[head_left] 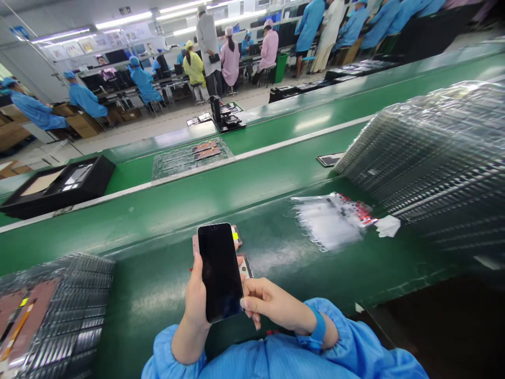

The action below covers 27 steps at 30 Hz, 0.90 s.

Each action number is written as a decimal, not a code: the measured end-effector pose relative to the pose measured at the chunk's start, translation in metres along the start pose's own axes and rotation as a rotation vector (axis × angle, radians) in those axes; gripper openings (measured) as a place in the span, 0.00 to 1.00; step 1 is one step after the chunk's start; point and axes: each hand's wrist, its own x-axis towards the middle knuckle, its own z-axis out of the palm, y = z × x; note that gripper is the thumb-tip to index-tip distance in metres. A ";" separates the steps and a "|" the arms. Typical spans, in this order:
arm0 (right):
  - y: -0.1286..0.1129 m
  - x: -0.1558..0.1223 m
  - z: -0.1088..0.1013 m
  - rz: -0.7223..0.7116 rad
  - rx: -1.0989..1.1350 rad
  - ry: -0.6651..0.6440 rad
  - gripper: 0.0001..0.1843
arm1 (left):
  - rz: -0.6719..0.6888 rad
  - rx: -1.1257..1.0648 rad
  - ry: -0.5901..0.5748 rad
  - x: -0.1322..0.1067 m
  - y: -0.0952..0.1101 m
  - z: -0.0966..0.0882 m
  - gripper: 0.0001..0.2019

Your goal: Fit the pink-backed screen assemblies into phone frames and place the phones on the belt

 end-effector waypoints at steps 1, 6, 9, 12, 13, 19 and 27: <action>0.000 0.000 0.000 0.003 -0.007 0.011 0.35 | 0.023 -0.003 0.017 -0.001 -0.001 -0.001 0.36; -0.002 0.002 0.001 -0.027 0.066 0.004 0.31 | -0.017 -0.154 -0.002 0.005 0.007 0.006 0.38; -0.002 0.003 0.000 -0.057 0.165 -0.030 0.31 | -0.062 -0.232 -0.085 0.013 0.013 0.012 0.38; -0.003 0.004 -0.001 -0.086 0.220 -0.027 0.32 | -0.046 -0.272 -0.131 0.018 0.014 0.014 0.37; -0.003 0.004 -0.002 -0.095 0.226 -0.028 0.31 | -0.038 -0.277 -0.133 0.018 0.014 0.014 0.37; -0.001 0.002 -0.003 -0.122 0.235 -0.016 0.28 | -0.034 -0.228 -0.142 0.017 0.013 0.011 0.41; 0.004 0.002 -0.007 -0.172 0.194 -0.021 0.26 | 0.022 -0.203 -0.085 0.014 0.011 0.005 0.46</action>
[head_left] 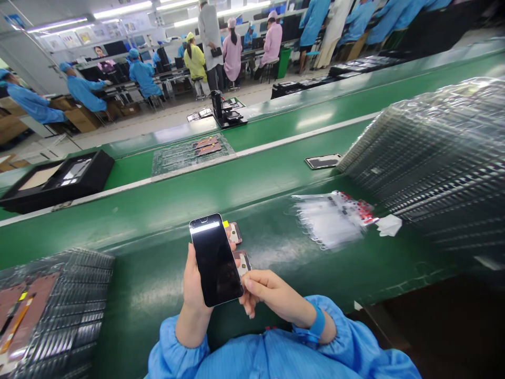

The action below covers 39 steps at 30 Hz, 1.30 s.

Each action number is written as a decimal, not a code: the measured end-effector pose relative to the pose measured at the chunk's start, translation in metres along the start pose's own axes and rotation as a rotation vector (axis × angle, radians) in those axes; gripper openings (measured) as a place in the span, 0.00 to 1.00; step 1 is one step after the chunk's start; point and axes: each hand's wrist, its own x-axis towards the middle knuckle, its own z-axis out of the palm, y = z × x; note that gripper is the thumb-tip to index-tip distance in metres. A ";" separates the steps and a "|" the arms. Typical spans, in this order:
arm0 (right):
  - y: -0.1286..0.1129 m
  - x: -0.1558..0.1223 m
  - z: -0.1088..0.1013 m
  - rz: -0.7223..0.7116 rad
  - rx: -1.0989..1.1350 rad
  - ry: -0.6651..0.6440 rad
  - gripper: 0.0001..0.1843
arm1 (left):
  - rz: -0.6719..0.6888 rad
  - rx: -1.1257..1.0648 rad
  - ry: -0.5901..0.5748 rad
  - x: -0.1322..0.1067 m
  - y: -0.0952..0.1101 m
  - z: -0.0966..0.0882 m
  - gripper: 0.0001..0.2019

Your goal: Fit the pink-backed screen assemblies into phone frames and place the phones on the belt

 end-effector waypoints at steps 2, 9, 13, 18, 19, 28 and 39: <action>-0.001 -0.001 -0.001 -0.014 -0.001 -0.009 0.23 | 0.026 -0.006 0.014 0.000 0.000 -0.002 0.45; -0.008 -0.002 0.003 0.015 -0.082 0.012 0.21 | 0.058 0.014 0.046 -0.001 -0.005 -0.001 0.43; -0.006 -0.003 0.001 0.024 -0.083 0.021 0.22 | 0.075 -0.013 -0.004 0.000 -0.007 0.009 0.39; -0.004 -0.004 -0.003 0.075 0.011 -0.026 0.24 | 0.024 -0.044 -0.044 0.002 -0.007 0.015 0.37; -0.004 -0.005 -0.003 0.087 0.038 -0.031 0.24 | 0.020 -0.053 -0.040 0.002 -0.008 0.014 0.37; -0.011 -0.008 -0.001 0.136 0.196 -0.063 0.25 | -0.111 -0.091 0.025 0.012 -0.010 0.001 0.33; -0.011 -0.006 0.001 0.054 0.023 0.028 0.28 | -0.094 -0.071 0.024 0.010 -0.007 0.006 0.33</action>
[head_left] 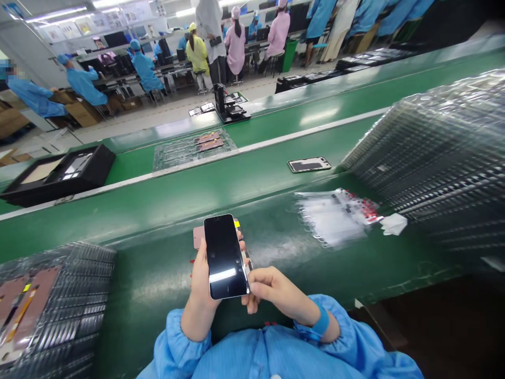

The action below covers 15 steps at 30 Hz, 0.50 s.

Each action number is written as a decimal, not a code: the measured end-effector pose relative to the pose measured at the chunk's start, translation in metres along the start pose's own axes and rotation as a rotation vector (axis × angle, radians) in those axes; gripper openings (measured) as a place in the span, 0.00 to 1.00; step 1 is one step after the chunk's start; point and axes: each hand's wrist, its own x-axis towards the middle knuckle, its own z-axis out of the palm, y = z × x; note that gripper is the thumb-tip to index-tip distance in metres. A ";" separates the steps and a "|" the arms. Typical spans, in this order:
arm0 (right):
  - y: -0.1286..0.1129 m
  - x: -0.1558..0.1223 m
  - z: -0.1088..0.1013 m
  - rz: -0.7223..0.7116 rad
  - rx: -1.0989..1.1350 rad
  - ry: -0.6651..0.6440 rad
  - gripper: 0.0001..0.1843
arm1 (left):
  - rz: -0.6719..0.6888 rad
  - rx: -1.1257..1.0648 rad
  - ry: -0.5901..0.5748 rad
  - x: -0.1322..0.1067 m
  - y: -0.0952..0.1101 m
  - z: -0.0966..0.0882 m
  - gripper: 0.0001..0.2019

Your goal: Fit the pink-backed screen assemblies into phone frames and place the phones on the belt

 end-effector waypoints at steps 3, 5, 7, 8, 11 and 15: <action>-0.002 -0.001 0.001 0.023 -0.058 0.008 0.24 | 0.009 0.021 -0.008 0.000 -0.001 0.000 0.33; -0.002 -0.001 0.000 0.036 -0.047 -0.025 0.24 | 0.013 0.030 0.004 0.000 -0.001 -0.001 0.33; -0.001 0.000 -0.001 0.045 -0.029 -0.034 0.23 | 0.020 0.035 0.018 -0.001 -0.001 -0.002 0.33; -0.001 0.000 -0.002 0.050 -0.024 -0.027 0.23 | 0.022 0.041 0.022 -0.001 -0.001 -0.002 0.33; 0.000 0.000 -0.003 0.062 -0.070 0.009 0.24 | 0.055 0.066 0.014 -0.005 -0.002 -0.001 0.36; 0.002 -0.001 -0.002 0.081 -0.175 0.039 0.28 | 0.139 0.116 0.000 -0.010 -0.005 0.000 0.38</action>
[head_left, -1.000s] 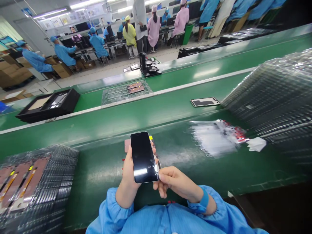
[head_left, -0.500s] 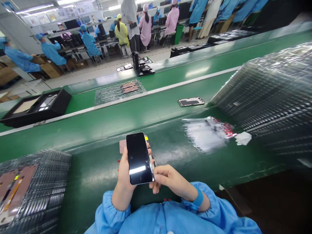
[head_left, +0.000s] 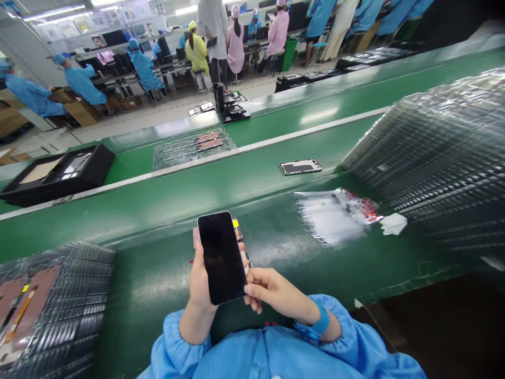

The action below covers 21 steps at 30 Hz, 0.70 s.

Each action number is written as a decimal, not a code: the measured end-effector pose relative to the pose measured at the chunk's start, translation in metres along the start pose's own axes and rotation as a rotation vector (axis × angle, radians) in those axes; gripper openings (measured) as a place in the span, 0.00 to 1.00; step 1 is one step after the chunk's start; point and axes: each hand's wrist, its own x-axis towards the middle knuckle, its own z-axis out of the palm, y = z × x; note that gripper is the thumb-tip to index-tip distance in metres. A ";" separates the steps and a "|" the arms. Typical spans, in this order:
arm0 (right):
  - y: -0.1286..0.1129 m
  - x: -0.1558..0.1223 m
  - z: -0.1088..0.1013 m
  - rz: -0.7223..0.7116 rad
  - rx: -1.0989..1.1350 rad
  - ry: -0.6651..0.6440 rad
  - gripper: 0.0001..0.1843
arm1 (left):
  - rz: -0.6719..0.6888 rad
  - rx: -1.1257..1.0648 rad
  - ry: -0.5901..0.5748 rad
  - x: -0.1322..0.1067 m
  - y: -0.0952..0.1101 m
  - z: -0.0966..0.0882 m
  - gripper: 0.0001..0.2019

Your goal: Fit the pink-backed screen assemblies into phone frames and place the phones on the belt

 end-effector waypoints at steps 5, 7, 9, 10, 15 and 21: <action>0.006 -0.001 0.005 -0.019 -0.068 0.060 0.30 | 0.019 0.054 -0.057 -0.004 -0.005 -0.014 0.37; 0.007 -0.001 0.005 -0.028 -0.100 0.069 0.29 | 0.031 0.069 -0.065 -0.006 -0.007 -0.022 0.35; 0.008 -0.002 0.006 -0.037 -0.129 0.072 0.29 | 0.031 0.078 -0.056 -0.008 -0.009 -0.028 0.35; 0.007 -0.002 0.006 -0.042 -0.141 0.076 0.29 | 0.023 0.082 -0.051 -0.008 -0.009 -0.029 0.35; 0.004 -0.001 0.007 -0.056 -0.105 0.049 0.29 | -0.010 -0.001 -0.049 -0.006 -0.003 -0.016 0.34; 0.006 0.006 0.006 -0.081 0.154 -0.099 0.31 | -0.107 -0.159 0.031 0.005 0.003 0.000 0.37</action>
